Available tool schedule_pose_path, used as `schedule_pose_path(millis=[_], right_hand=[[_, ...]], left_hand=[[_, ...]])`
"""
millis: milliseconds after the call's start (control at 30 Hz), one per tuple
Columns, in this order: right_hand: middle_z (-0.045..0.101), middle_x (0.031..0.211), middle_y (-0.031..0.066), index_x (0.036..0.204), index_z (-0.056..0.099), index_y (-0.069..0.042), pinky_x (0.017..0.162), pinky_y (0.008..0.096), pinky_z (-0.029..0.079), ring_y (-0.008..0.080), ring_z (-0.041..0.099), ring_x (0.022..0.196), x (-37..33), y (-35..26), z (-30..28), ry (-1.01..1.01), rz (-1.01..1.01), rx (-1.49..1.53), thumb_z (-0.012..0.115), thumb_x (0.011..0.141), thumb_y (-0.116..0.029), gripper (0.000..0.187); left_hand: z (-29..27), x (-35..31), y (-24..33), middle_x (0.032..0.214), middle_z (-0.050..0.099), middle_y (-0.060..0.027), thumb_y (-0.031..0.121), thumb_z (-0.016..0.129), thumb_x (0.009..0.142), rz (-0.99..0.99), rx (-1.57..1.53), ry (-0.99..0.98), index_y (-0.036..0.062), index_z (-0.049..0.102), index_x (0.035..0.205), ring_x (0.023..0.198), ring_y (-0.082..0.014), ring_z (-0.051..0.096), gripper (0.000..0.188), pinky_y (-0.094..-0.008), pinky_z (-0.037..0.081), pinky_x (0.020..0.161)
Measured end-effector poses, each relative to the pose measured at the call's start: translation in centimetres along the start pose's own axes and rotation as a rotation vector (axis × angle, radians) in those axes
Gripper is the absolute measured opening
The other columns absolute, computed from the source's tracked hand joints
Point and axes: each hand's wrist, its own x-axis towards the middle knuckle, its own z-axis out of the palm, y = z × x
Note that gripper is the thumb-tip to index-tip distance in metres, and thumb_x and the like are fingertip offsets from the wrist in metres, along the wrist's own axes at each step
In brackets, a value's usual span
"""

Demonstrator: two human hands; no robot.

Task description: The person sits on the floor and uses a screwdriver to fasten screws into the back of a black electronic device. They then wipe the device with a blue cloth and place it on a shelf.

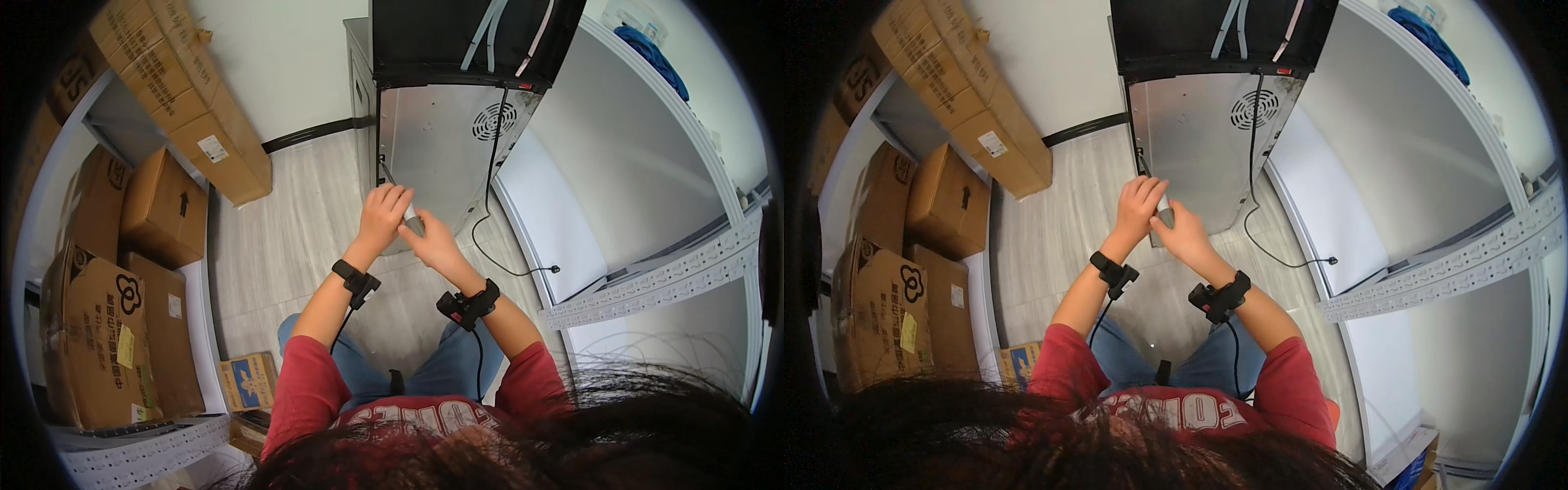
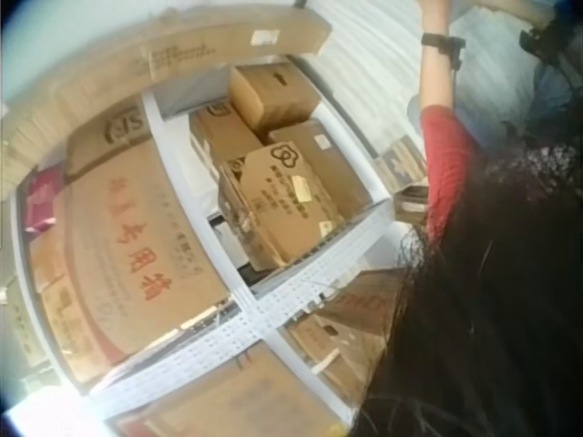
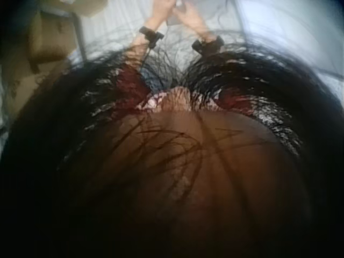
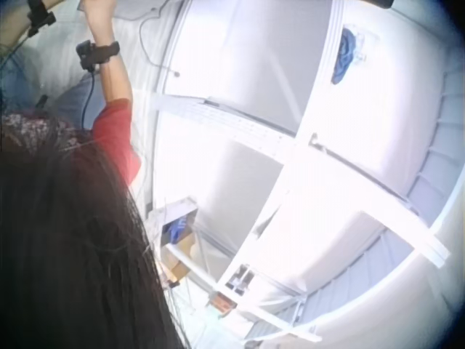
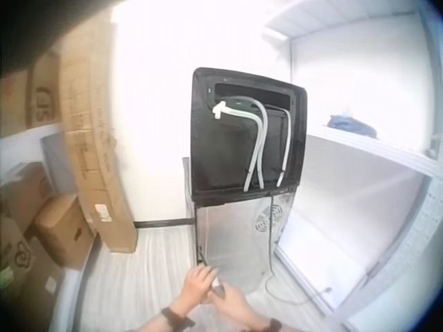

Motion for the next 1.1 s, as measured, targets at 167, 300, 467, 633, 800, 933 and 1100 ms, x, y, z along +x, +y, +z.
schedule_pose_path(millis=[167, 300, 467, 633, 800, 933, 1100], right_hand=[[0.061, 0.093, 0.0201, 0.114, 0.05, 0.003, 0.064, 0.0396, 0.051, 0.0365, 0.062, 0.077, -3.6, -2.8, -2.2, 0.31, -0.28, -0.377, 0.066, 0.083, -0.018, 0.041], [0.057, 0.101, 0.0213, 0.114, 0.05, 0.003, 0.066, 0.0407, 0.051, 0.0387, 0.061, 0.081, -3.7, -3.4, -2.5, 0.306, -0.257, -0.443, 0.064, 0.082, -0.009, 0.037], [0.056, 0.099, 0.0179, 0.112, 0.052, 0.0, 0.059, 0.0393, 0.052, 0.0336, 0.063, 0.073, -3.5, -3.6, -1.5, 0.469, -0.421, -0.442, 0.066, 0.082, -0.012, 0.036], [0.057, 0.099, 0.0191, 0.115, 0.052, 0.001, 0.06, 0.0392, 0.052, 0.0351, 0.063, 0.074, -4.2, -3.0, -1.3, 0.351, -0.373, -0.45, 0.067, 0.082, -0.013, 0.039], [0.058, 0.094, 0.0186, 0.113, 0.053, 0.002, 0.06, 0.0394, 0.051, 0.0364, 0.062, 0.074, -4.1, -3.2, -1.4, 0.314, -0.297, -0.435, 0.067, 0.082, -0.013, 0.038], [0.058, 0.095, 0.0182, 0.111, 0.054, 0.003, 0.06, 0.0388, 0.05, 0.0357, 0.062, 0.073, -4.5, -2.7, -1.6, 0.381, -0.42, -0.462, 0.069, 0.08, -0.014, 0.039], [0.056, 0.097, 0.0169, 0.111, 0.053, 0.003, 0.059, 0.0367, 0.051, 0.0331, 0.062, 0.071, -4.2, -2.9, -1.0, 0.396, -0.325, -0.497, 0.073, 0.075, -0.013, 0.045]], left_hand=[[0.4, 1.0, 0.3, 0.102, 0.06, -0.0082, -0.004, 0.064, 0.062, -0.053, -0.031, 0.008, 0.0055, 0.058, 0.119, 0.098, -0.0303, 0.054, 0.058, -0.0415, 0.044, 0.082], [0.0, 2.1, 1.0, 0.099, 0.06, -0.008, -0.002, 0.065, 0.063, -0.085, -0.105, 0.078, 0.0059, 0.06, 0.116, 0.098, -0.0294, 0.055, 0.054, -0.0418, 0.043, 0.083], [-0.3, 1.6, 0.1, 0.101, 0.058, -0.0074, 0.002, 0.067, 0.064, 0.041, -0.02, 0.046, 0.0069, 0.063, 0.108, 0.094, -0.0259, 0.055, 0.044, -0.0388, 0.04, 0.08], [-1.0, 1.2, 1.5, 0.096, 0.059, -0.0055, 0.005, 0.069, 0.067, -0.007, -0.011, 0.099, 0.0061, 0.064, 0.106, 0.093, -0.0232, 0.056, 0.039, -0.0387, 0.04, 0.081], [0.2, 0.4, 1.4, 0.098, 0.058, -0.0062, 0.002, 0.067, 0.064, 0.029, 0.016, 0.19, 0.0074, 0.064, 0.107, 0.095, -0.0245, 0.055, 0.044, -0.0394, 0.039, 0.079], [-0.2, 0.8, 2.0, 0.098, 0.058, -0.007, 0.003, 0.067, 0.064, 0.032, 0.054, 0.171, 0.0084, 0.064, 0.108, 0.095, -0.0259, 0.054, 0.044, -0.0397, 0.039, 0.079], [0.8, -0.2, 2.0, 0.102, 0.057, -0.0076, 0.005, 0.067, 0.066, 0.023, -0.024, 0.219, 0.0076, 0.063, 0.106, 0.095, -0.0272, 0.054, 0.04, -0.04, 0.04, 0.081]])
